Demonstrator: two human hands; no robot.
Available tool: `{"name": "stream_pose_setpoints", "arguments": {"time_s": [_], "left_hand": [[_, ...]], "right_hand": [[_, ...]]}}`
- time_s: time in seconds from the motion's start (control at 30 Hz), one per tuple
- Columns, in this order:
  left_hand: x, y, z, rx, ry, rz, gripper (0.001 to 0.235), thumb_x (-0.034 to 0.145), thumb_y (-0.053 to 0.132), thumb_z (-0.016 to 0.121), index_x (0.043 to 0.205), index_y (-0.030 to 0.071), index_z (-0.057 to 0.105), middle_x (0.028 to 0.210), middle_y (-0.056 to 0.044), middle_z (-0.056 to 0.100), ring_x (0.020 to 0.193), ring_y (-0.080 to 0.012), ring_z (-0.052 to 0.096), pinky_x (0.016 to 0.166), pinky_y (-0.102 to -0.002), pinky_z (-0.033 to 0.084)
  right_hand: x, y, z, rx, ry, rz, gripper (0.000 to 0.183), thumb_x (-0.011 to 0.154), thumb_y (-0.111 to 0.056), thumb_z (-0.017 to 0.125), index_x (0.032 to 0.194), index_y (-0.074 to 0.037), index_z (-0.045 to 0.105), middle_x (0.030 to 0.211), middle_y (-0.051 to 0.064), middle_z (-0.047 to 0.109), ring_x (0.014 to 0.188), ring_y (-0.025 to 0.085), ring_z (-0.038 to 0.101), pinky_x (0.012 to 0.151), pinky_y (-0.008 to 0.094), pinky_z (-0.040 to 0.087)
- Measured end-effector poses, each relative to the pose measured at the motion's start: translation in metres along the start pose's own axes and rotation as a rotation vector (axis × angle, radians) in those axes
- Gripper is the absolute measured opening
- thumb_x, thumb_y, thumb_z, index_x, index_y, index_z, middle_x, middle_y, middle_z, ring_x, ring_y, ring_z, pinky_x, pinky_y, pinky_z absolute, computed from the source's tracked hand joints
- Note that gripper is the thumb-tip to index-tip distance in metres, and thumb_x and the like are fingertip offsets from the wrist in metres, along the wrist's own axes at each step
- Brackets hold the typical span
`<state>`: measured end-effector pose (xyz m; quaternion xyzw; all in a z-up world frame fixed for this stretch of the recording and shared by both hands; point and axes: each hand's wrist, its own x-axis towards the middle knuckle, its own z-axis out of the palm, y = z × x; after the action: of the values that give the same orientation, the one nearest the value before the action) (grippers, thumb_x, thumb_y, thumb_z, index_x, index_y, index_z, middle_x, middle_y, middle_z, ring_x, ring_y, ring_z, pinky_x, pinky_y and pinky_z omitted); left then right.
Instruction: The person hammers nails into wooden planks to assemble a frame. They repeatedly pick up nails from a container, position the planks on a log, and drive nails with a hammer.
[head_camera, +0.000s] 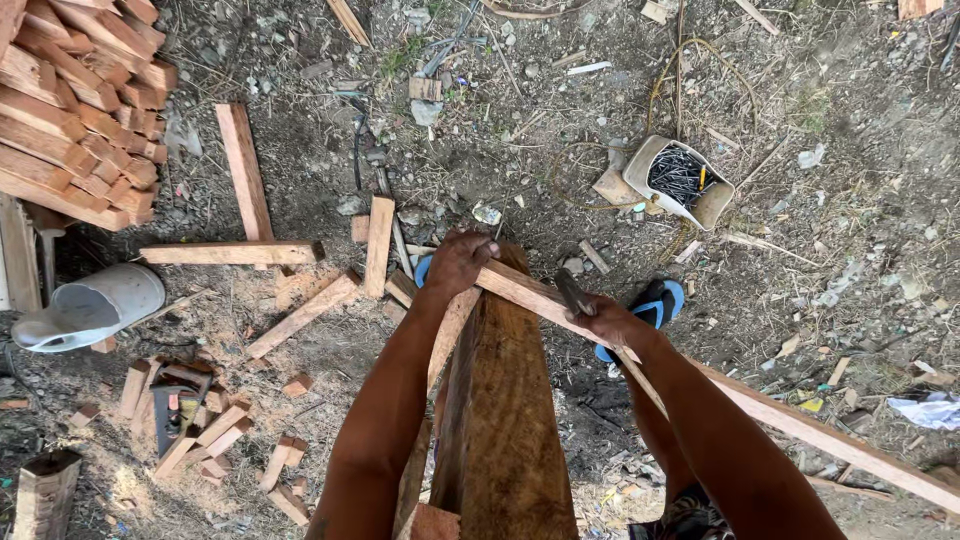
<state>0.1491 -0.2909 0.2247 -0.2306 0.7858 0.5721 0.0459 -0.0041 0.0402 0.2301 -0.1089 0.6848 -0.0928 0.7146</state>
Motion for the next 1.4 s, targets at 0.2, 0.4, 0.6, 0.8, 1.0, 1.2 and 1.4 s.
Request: {"name": "stream_pose_setpoints", "arguments": {"time_s": [0.2, 0.4, 0.6, 0.8, 1.0, 1.2, 1.4], "left_hand": [[-0.014, -0.006, 0.014, 0.054, -0.066, -0.308, 0.03, 0.108, 0.033, 0.051, 0.109, 0.011, 0.071, 0.084, -0.019, 0.071, 0.078, -0.0344, 0.067, 0.08, -0.049, 0.054], [-0.021, -0.022, 0.024, 0.159, 0.141, -0.105, 0.033, 0.104, 0.029, 0.052, 0.125, 0.01, 0.067, 0.088, -0.026, 0.068, 0.084, -0.0422, 0.064, 0.075, -0.053, 0.054], [-0.029, -0.018, 0.022, 0.118, 0.069, -0.142, 0.022, 0.109, 0.028, 0.052, 0.113, 0.011, 0.067, 0.087, -0.02, 0.073, 0.086, -0.0393, 0.067, 0.093, -0.053, 0.05], [-0.032, -0.018, 0.022, 0.188, 0.063, -0.066, 0.023, 0.109, 0.028, 0.053, 0.109, 0.011, 0.069, 0.091, -0.016, 0.072, 0.086, -0.0398, 0.062, 0.093, -0.05, 0.049], [-0.021, -0.012, 0.016, 0.178, 0.021, -0.035, 0.021, 0.104, 0.024, 0.054, 0.111, 0.013, 0.07, 0.094, -0.011, 0.075, 0.09, -0.0355, 0.064, 0.09, -0.049, 0.049], [-0.024, -0.013, 0.017, 0.155, -0.055, -0.136, 0.024, 0.105, 0.025, 0.054, 0.115, 0.011, 0.071, 0.096, -0.014, 0.074, 0.084, -0.0358, 0.06, 0.083, -0.048, 0.051], [-0.009, -0.018, 0.018, -0.051, 0.144, 0.209, 0.029, 0.108, 0.029, 0.054, 0.12, 0.006, 0.068, 0.08, -0.018, 0.07, 0.062, -0.0283, 0.061, 0.063, -0.04, 0.05]], "right_hand": [[-0.02, -0.019, -0.002, -0.014, 0.017, 0.062, 0.066, 0.088, -0.052, 0.067, 0.143, -0.018, 0.059, 0.135, 0.016, 0.067, 0.125, 0.034, 0.061, 0.108, 0.049, 0.048], [-0.04, -0.098, -0.035, -0.047, 0.126, 0.109, 0.051, 0.099, -0.044, 0.063, 0.143, -0.018, 0.059, 0.133, 0.017, 0.066, 0.116, 0.033, 0.064, 0.102, 0.05, 0.051], [-0.092, -0.176, -0.073, 0.023, 0.553, -0.075, 0.05, 0.1, -0.017, 0.054, 0.148, -0.008, 0.043, 0.093, 0.018, 0.074, 0.065, 0.024, 0.069, 0.055, 0.042, 0.057], [-0.106, -0.204, -0.084, 0.061, 0.567, -0.176, 0.035, 0.112, -0.016, 0.038, 0.145, -0.005, 0.044, 0.082, 0.018, 0.069, 0.048, 0.021, 0.059, 0.038, 0.039, 0.05], [-0.103, -0.232, -0.103, -0.039, 0.348, -0.121, 0.038, 0.105, -0.016, 0.043, 0.143, -0.011, 0.041, 0.097, 0.009, 0.066, 0.053, 0.016, 0.056, 0.039, 0.031, 0.05], [-0.106, -0.236, -0.098, 0.197, 0.624, -0.251, 0.027, 0.113, -0.018, 0.035, 0.129, -0.001, 0.048, 0.082, 0.018, 0.06, 0.051, 0.017, 0.052, 0.041, 0.036, 0.044], [-0.096, -0.222, -0.094, -0.053, 0.268, 0.048, 0.029, 0.105, -0.018, 0.041, 0.134, -0.017, 0.047, 0.072, 0.002, 0.058, 0.048, 0.01, 0.048, 0.04, 0.03, 0.045]]}}
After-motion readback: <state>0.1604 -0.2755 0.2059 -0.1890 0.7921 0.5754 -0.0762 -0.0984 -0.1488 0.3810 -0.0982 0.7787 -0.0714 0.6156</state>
